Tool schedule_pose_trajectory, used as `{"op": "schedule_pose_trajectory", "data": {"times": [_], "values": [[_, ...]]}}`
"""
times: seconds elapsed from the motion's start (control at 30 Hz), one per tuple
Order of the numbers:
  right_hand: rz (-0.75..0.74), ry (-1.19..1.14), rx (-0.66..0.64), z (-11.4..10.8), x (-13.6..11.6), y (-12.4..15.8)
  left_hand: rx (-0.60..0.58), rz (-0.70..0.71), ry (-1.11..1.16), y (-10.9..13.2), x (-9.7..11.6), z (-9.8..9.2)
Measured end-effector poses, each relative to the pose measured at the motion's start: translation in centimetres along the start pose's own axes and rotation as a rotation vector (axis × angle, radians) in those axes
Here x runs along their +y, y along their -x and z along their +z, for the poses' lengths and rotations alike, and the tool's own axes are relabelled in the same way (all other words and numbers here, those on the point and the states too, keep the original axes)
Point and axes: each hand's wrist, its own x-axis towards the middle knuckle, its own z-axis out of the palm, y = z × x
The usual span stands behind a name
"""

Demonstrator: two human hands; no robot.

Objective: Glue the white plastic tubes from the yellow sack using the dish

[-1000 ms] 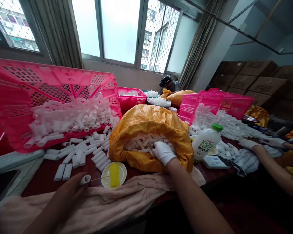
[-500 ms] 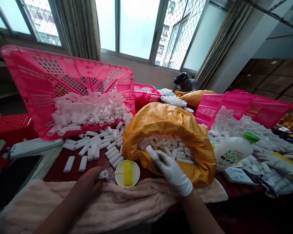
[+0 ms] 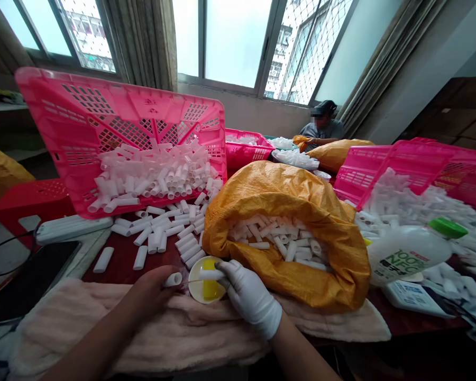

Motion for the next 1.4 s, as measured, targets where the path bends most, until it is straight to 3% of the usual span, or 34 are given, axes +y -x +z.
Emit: {"op": "schedule_pose_trajectory", "data": {"times": [0.37,0.67,1.07,1.4], "values": [[-0.045,0.206,-0.087,0.3,-0.3,-1.2,0.029,0.094,-0.117,0.2,0.6,-0.4],[0.127,-0.213,0.209,1.0,3.9,-0.6,-0.007,0.043,-0.122,0.1,1.0,-0.7],[-0.066,-0.093,0.088,1.6,2.7,-1.4,0.007,0.034,-0.155,0.0,1.0,-0.4],[-0.119,0.005,0.091,1.5,2.6,-0.7,0.019,0.061,-0.225,0.1,0.9,-0.1]]}}
